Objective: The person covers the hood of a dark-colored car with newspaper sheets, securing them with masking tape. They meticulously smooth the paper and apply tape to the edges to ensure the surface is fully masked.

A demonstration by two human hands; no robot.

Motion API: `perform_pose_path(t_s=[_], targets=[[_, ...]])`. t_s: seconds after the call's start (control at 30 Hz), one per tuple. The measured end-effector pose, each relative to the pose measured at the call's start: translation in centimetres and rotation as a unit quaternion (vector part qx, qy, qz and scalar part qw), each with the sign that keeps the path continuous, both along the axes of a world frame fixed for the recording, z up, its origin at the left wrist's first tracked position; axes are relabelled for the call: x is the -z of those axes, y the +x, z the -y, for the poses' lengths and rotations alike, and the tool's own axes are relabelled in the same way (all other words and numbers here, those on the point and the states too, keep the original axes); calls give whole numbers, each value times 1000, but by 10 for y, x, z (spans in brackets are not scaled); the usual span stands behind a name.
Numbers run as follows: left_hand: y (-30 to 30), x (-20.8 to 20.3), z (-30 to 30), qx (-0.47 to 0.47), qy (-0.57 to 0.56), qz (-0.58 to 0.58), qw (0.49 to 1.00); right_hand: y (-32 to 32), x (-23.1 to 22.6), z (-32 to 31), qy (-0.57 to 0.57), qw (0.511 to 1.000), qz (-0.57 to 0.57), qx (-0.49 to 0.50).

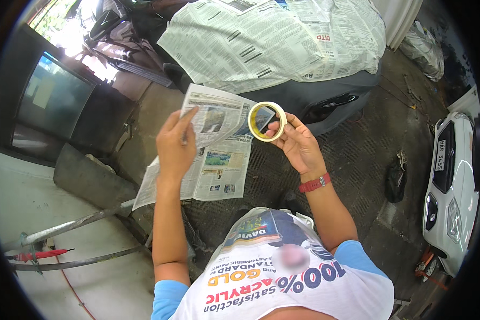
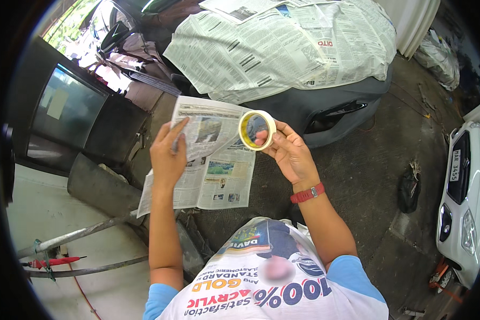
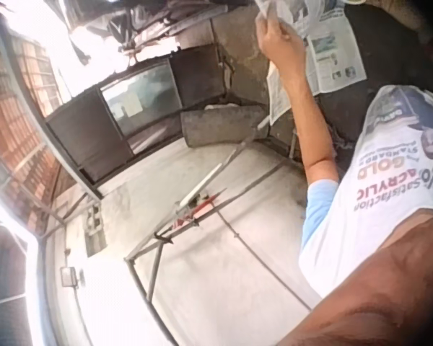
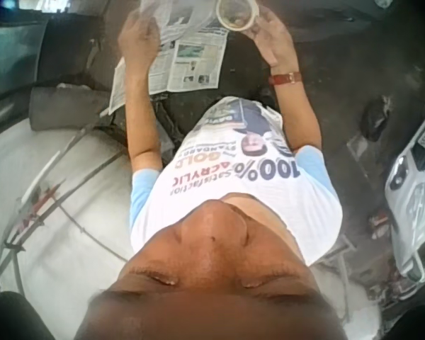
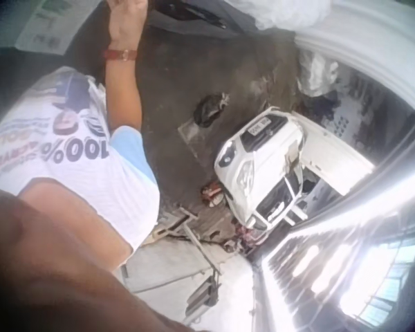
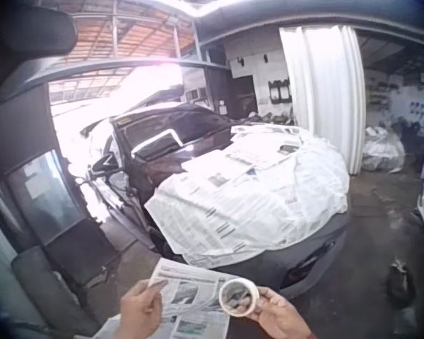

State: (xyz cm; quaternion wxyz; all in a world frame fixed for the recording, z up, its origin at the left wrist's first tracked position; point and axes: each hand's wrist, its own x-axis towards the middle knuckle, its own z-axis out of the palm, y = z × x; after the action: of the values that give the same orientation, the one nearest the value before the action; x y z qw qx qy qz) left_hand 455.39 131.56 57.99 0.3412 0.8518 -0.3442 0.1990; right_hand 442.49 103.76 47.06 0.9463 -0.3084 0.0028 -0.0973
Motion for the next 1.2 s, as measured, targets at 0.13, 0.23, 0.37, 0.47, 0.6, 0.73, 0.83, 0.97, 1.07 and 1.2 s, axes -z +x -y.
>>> perform_pose_path(t_s=[0.13,0.23,0.37,0.47,0.6,0.73,0.83,0.97,1.07,1.2], targets=[[-21,34,3,-18,5,-73,997,-1,8,-11,77,996,-2,-40],[-40,40,20,2,-11,-98,995,-7,1,-24,101,995,-8,-10],[-60,36,34,40,-37,-118,992,0,-5,-41,85,992,-98,10],[-57,51,26,45,-21,-75,996,-2,-16,-58,2,990,-141,8],[-53,53,9,-4,-51,-53,997,-7,-11,-43,-499,862,-84,-6],[-55,54,0,33,-54,-108,992,-2,-20,-51,-526,847,77,1],[-63,45,-4,-28,-49,-160,986,-3,-15,-63,-443,895,27,-49],[-65,38,-11,-9,-71,-140,988,-4,-12,-82,-428,903,-12,-31],[-68,39,-15,-12,-62,-148,987,-3,-16,-96,-461,887,-7,-40],[-74,45,-19,-46,-95,-177,978,1,-14,-111,-532,846,-13,-16]])
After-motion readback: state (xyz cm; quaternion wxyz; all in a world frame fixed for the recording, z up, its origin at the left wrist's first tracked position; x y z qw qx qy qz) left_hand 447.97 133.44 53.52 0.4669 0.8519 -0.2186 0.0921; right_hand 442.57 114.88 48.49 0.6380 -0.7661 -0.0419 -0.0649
